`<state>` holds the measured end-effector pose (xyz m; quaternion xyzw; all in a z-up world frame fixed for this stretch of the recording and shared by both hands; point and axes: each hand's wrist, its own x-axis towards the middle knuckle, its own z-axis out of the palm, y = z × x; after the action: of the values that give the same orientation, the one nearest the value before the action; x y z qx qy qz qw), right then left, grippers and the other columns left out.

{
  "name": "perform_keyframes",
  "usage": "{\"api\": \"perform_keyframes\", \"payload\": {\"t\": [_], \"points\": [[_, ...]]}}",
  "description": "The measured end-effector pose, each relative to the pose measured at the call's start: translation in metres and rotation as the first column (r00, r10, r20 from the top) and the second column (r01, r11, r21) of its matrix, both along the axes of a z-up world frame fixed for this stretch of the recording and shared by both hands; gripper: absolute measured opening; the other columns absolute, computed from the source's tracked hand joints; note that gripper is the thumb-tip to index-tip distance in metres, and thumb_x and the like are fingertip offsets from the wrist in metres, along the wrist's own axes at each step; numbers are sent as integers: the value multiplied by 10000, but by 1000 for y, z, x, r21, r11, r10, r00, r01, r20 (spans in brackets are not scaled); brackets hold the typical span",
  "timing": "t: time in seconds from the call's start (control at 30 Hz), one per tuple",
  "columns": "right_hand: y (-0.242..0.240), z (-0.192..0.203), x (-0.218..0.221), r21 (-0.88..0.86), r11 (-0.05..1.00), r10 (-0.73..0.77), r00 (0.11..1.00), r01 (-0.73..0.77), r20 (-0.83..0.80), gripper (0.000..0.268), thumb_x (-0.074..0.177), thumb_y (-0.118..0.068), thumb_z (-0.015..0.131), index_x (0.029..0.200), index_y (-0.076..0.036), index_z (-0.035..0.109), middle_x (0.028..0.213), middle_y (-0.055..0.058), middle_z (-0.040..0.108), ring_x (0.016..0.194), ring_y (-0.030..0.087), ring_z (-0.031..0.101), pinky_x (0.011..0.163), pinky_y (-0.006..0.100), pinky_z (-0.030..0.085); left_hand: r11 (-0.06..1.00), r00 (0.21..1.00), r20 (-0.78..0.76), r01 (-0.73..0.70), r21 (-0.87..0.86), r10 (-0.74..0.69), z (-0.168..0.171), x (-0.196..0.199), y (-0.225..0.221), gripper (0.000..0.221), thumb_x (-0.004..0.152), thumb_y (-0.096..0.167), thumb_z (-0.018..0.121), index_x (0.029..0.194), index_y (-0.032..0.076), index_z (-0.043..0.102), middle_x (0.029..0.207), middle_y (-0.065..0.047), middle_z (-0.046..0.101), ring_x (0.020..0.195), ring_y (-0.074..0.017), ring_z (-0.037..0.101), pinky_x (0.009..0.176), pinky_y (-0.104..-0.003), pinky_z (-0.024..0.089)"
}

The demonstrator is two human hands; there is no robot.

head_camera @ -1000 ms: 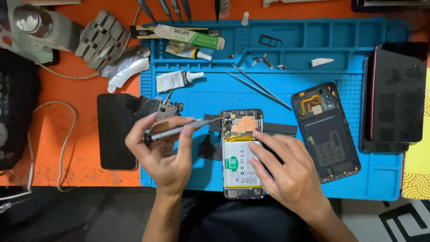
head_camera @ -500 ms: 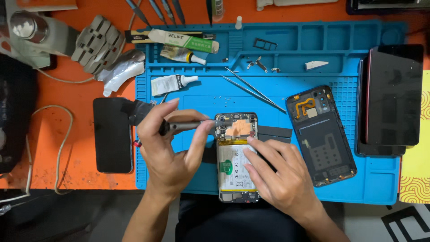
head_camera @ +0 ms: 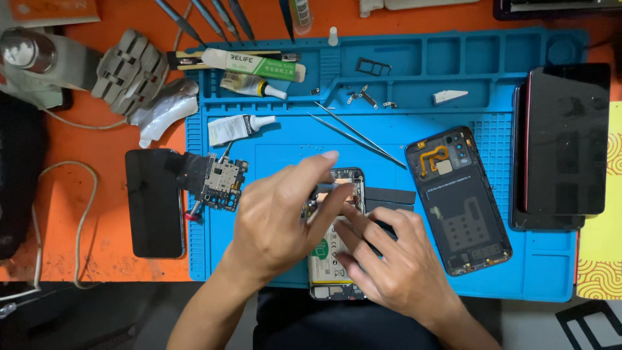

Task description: The person uses a screwdriver to remove screws from a smartphone's internal frame. They then use tweezers to carefully lift and disconnect a small ribbon cable from the motherboard. Finally, they place the motherboard assembly onto the blue work mat.

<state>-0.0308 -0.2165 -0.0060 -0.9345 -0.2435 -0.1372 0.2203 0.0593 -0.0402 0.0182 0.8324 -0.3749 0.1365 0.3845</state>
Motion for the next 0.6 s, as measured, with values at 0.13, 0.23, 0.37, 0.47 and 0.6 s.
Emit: {"api": "perform_keyframes", "payload": {"t": [0.13, 0.23, 0.37, 0.47, 0.6], "points": [[-1, 1, 1, -4, 1000, 4, 999, -4, 35, 263, 915, -230, 711, 1111, -56, 698, 1198, 84, 669, 974, 283, 576, 745, 433, 445, 998, 998, 28, 57, 10, -57, 4, 0, 1, 416, 1005, 77, 752, 1287, -20, 462, 952, -107, 721, 763, -210, 718, 609, -334, 530], [-1, 4, 1, -5, 1000, -18, 998, 19, 67, 219, 920, -178, 702, 1087, -37, 712, 1146, 85, 686, 959, 251, 614, 764, 407, 449, 998, 999, -24, 36, 59, -35, 4, -1, 2, 293, 977, 151, 715, 1164, -15, 563, 895, -121, 714, 647, -220, 635, 549, -339, 467], [-2, 5, 2, 32, 999, 10, 996, -13, 92, 161, 912, -145, 707, 1000, -11, 707, 1051, 123, 692, 892, 275, 617, 733, 410, 448, 988, 987, 54, 152, 11, -152, -3, -2, 2, 368, 1014, 77, 726, 1264, -13, 471, 896, -112, 672, 644, -263, 582, 557, -381, 445], [-3, 3, 2, 39, 999, 15, 996, -19, 87, 167, 911, -140, 707, 1014, -9, 704, 1056, 123, 685, 871, 276, 604, 739, 407, 454, 982, 980, 62, 187, 12, -188, -3, -1, -1, 367, 1039, 57, 691, 1298, -9, 440, 945, -135, 699, 691, -294, 604, 604, -387, 478], [-3, 4, 2, 64, 998, 14, 997, -19, 77, 181, 918, -136, 696, 1042, -4, 698, 1087, 127, 677, 873, 278, 601, 744, 406, 451, 978, 976, 76, 208, -13, -206, -2, 0, -2, 370, 1063, 42, 657, 1334, -11, 412, 972, -154, 706, 720, -289, 630, 651, -378, 529]]}}
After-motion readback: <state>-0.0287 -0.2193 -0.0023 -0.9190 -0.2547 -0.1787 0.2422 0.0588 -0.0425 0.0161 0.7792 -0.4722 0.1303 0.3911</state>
